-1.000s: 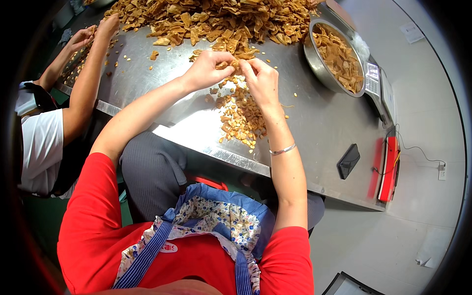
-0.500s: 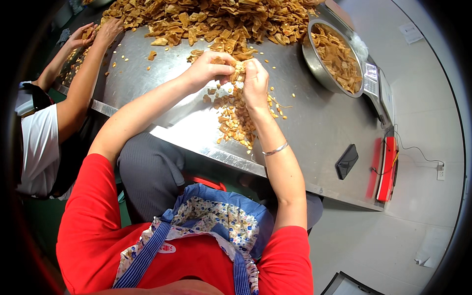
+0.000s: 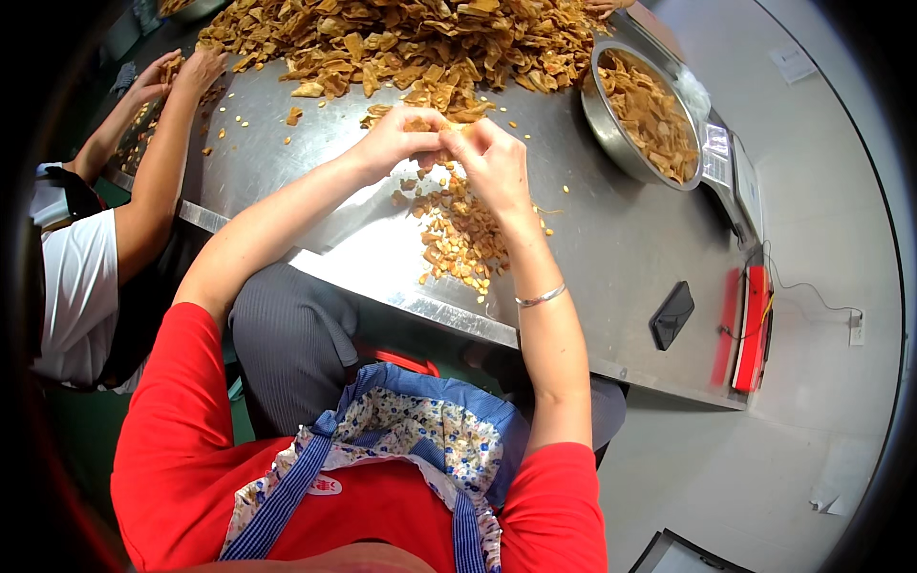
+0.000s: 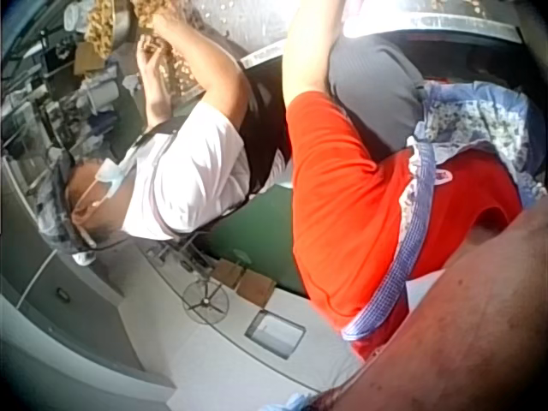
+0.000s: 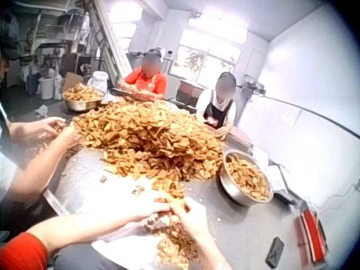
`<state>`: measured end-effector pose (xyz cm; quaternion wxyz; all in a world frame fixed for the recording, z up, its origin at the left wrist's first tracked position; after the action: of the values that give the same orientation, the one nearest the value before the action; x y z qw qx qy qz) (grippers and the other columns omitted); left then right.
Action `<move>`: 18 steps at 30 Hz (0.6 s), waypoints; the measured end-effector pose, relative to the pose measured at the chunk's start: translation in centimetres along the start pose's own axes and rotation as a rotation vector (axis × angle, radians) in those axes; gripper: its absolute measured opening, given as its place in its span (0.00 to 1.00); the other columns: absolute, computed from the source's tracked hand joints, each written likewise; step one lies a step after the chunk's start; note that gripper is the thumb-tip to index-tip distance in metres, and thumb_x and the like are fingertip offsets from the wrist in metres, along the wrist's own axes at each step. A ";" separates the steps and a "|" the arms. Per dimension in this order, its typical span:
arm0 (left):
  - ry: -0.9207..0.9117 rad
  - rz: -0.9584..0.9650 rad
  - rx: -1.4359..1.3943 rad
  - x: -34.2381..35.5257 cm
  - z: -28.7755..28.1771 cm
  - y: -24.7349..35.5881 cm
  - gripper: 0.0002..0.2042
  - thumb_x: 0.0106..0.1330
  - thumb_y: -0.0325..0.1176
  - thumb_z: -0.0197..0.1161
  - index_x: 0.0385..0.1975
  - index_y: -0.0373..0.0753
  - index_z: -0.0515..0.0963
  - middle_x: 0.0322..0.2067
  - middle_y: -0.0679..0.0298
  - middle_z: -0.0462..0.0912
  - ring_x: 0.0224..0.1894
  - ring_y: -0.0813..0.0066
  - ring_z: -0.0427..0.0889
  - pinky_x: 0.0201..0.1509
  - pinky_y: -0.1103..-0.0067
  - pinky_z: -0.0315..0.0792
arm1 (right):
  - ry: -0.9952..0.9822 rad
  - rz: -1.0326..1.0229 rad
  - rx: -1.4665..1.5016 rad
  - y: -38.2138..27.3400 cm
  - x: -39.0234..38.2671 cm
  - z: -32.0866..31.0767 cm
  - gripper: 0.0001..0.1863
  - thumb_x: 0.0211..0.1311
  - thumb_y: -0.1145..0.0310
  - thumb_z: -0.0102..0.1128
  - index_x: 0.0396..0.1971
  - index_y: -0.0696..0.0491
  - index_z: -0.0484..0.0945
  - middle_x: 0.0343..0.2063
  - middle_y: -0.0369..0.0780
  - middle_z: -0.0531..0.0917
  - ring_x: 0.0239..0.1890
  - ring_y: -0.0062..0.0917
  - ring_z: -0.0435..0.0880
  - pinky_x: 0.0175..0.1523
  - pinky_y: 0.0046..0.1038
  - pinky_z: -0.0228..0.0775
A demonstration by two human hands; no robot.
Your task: The person sits at a stainless steel table and repeatedly picks up dried food pieces, breaks them into smaller fragments by hand, and places the pieces into a metal bowl. Another person works alongside at the same table performing a similar task.
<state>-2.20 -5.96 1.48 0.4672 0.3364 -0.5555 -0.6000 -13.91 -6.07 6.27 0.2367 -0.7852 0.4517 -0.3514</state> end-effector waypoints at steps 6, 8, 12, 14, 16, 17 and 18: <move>-0.064 -0.100 -0.177 -0.2 -0.1 -0.3 0.06 0.54 0.29 0.56 0.28 0.35 0.71 0.19 0.67 0.71 0.20 0.81 0.71 0.25 0.85 0.65 | -0.143 0.028 0.449 1.7 0.1 1.3 0.14 0.55 0.64 0.50 0.15 0.57 0.68 0.13 0.30 0.69 0.17 0.12 0.64 0.22 0.17 0.57; -0.115 -0.135 -0.281 -0.1 -0.4 -0.5 0.07 0.53 0.28 0.56 0.29 0.33 0.70 0.21 0.66 0.72 0.20 0.81 0.72 0.24 0.86 0.66 | -0.234 0.055 0.571 1.7 0.0 1.7 0.14 0.56 0.64 0.49 0.15 0.56 0.68 0.13 0.30 0.68 0.17 0.12 0.63 0.22 0.16 0.56; -0.193 -0.180 -0.377 -0.2 -0.2 -0.9 0.08 0.53 0.29 0.56 0.31 0.32 0.70 0.22 0.65 0.73 0.19 0.82 0.72 0.24 0.87 0.67 | -0.450 0.166 0.802 2.2 -0.3 2.7 0.12 0.56 0.65 0.47 0.17 0.55 0.67 0.14 0.31 0.67 0.17 0.14 0.64 0.22 0.16 0.55; -0.210 -0.195 -0.371 -0.3 -0.2 -1.2 0.09 0.52 0.29 0.57 0.31 0.32 0.71 0.22 0.65 0.74 0.19 0.82 0.71 0.23 0.87 0.67 | -0.542 0.272 0.942 2.4 -0.8 3.3 0.09 0.55 0.67 0.47 0.19 0.55 0.67 0.16 0.31 0.66 0.17 0.15 0.64 0.23 0.16 0.55; -0.254 -0.207 -0.365 -0.5 0.1 -1.2 0.10 0.52 0.29 0.57 0.31 0.32 0.71 0.22 0.65 0.74 0.19 0.82 0.71 0.23 0.87 0.67 | -0.631 0.334 1.033 2.1 -1.3 3.7 0.08 0.54 0.68 0.47 0.20 0.55 0.67 0.16 0.31 0.66 0.17 0.15 0.63 0.23 0.16 0.55; -0.289 -0.211 -0.362 -0.5 0.3 -1.1 0.10 0.51 0.30 0.57 0.31 0.32 0.71 0.22 0.65 0.74 0.19 0.83 0.71 0.23 0.87 0.67 | -0.675 0.365 1.079 2.0 -1.6 3.8 0.08 0.54 0.68 0.47 0.20 0.55 0.67 0.16 0.31 0.66 0.17 0.15 0.63 0.23 0.16 0.54; -0.321 -0.214 -0.358 -0.7 0.4 -1.0 0.10 0.51 0.30 0.58 0.30 0.32 0.71 0.21 0.64 0.74 0.19 0.83 0.71 0.23 0.88 0.67 | -0.713 0.376 1.084 1.9 -1.8 3.9 0.08 0.54 0.68 0.47 0.20 0.55 0.67 0.16 0.31 0.65 0.17 0.15 0.62 0.23 0.16 0.54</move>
<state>-2.55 -5.22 0.50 0.3588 0.2059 -0.4688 -0.7805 -12.53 -5.18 1.84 0.7888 -0.5314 0.2350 -0.2007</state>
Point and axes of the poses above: each hand's wrist, its own x-axis towards the middle knuckle, its own z-axis out of the palm, y = z × x, the point moved 7 cm from there along x, towards the middle knuckle
